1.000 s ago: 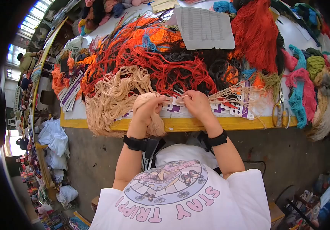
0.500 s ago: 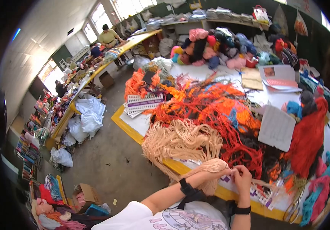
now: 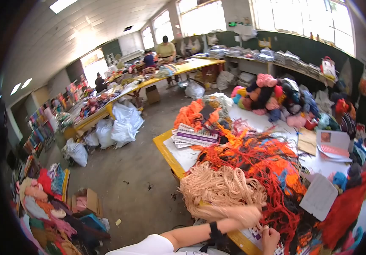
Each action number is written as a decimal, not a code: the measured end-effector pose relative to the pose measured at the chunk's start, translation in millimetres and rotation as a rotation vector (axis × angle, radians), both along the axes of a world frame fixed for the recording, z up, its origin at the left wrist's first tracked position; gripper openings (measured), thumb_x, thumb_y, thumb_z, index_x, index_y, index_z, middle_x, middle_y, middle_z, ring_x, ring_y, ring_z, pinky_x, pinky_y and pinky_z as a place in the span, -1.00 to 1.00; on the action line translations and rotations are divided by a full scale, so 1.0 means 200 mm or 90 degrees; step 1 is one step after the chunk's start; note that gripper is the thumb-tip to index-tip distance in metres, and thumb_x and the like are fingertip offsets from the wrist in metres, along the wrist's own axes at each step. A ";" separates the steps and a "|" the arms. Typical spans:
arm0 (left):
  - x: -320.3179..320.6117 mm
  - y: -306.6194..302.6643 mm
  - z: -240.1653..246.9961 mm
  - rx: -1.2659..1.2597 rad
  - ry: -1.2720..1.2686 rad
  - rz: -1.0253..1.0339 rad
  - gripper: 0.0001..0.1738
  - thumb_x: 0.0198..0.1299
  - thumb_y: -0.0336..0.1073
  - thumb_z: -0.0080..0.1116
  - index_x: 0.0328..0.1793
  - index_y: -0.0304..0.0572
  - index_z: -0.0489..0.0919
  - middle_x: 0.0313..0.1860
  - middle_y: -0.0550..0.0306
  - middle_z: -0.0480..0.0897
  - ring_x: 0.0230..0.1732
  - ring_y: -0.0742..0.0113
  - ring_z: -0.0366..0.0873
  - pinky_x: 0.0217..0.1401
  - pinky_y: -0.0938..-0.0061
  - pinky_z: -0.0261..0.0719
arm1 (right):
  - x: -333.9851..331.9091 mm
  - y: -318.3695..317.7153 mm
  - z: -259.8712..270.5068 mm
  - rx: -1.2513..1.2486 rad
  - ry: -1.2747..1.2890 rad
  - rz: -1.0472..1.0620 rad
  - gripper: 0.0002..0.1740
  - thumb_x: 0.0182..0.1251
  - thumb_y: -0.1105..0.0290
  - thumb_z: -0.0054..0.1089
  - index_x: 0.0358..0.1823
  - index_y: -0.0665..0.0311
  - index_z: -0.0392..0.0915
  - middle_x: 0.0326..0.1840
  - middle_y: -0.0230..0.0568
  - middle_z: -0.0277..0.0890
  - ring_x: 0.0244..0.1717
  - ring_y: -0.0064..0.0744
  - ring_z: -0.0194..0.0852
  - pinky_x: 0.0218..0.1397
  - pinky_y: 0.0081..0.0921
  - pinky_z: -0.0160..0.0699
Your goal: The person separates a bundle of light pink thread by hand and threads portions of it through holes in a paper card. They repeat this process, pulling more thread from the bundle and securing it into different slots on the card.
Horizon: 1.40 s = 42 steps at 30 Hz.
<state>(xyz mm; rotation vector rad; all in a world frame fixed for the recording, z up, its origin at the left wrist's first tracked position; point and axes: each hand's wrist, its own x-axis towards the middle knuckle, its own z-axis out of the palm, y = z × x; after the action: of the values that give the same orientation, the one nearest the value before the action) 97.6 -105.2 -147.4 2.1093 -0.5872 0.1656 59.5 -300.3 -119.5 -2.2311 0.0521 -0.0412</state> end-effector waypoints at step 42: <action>-0.34 0.69 0.35 -0.851 0.284 0.317 -0.58 0.31 0.05 -0.17 -0.13 -0.19 0.40 -0.47 0.28 0.39 -0.48 0.52 0.32 -0.31 0.64 0.35 | -0.16 0.17 0.10 -0.173 -0.280 -0.003 -0.86 0.11 0.30 0.20 -0.32 0.15 0.60 -0.32 -0.28 0.57 -0.33 -0.28 0.53 -0.26 -0.46 0.49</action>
<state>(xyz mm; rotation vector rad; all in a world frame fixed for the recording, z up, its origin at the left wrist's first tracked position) 28.8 33.1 -76.9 0.8681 0.3163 0.2562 28.1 -265.6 -99.1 -2.4410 -0.1994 -0.5681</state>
